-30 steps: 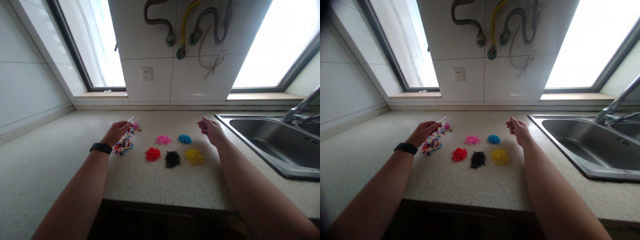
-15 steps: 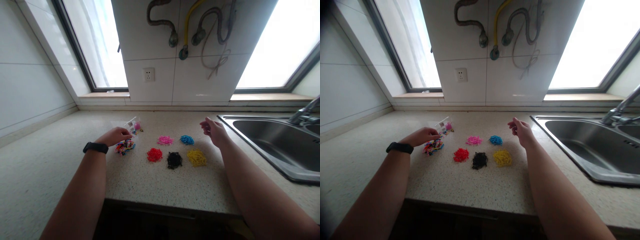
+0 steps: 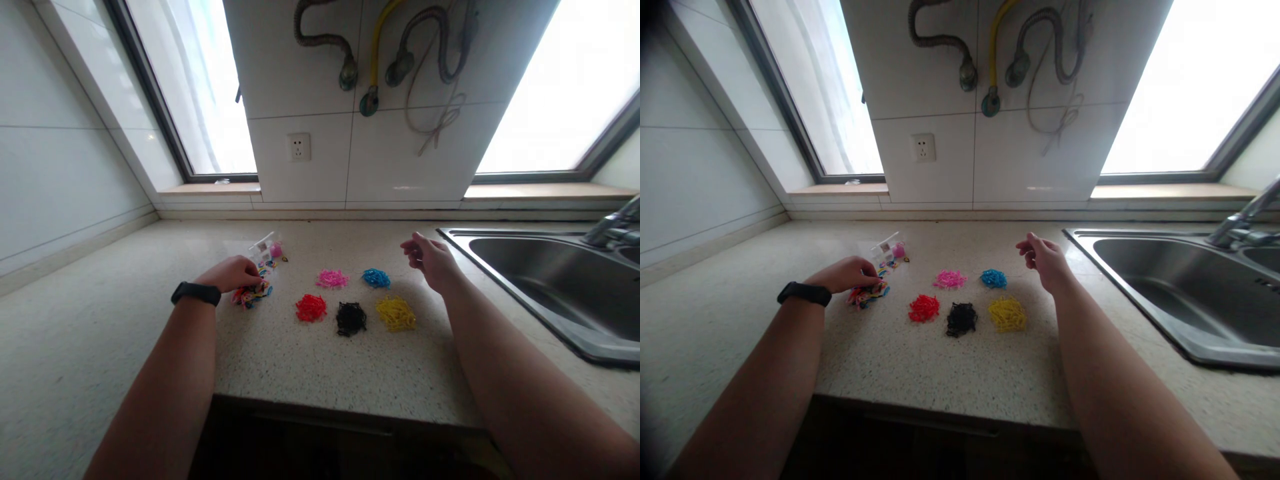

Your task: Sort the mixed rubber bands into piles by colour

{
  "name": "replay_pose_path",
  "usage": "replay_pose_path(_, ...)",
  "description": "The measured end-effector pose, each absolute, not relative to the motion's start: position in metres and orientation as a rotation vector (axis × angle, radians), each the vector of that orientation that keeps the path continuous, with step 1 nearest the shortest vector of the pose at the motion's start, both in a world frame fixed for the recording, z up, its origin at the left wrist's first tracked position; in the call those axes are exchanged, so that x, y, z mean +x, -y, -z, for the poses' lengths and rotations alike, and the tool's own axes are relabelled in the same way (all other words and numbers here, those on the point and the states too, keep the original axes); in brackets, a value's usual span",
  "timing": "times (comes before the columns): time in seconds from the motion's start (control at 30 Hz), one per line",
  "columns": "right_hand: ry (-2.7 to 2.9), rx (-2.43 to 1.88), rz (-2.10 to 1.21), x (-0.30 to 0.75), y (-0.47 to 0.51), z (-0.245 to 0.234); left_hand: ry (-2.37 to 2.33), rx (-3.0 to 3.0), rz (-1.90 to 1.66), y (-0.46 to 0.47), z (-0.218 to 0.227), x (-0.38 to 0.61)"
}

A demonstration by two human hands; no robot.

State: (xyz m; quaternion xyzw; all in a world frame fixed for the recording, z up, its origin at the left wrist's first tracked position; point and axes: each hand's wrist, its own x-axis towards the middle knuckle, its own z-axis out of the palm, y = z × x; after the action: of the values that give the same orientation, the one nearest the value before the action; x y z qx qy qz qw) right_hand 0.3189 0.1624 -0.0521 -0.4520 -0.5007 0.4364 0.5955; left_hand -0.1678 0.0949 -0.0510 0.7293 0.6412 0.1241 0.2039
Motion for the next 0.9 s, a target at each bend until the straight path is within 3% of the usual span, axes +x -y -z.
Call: replay_pose_path(0.9, 1.184, -1.106, -1.027, 0.316, -0.160, 0.050, -1.740, 2.030, -0.564, -0.090, 0.037, -0.147)
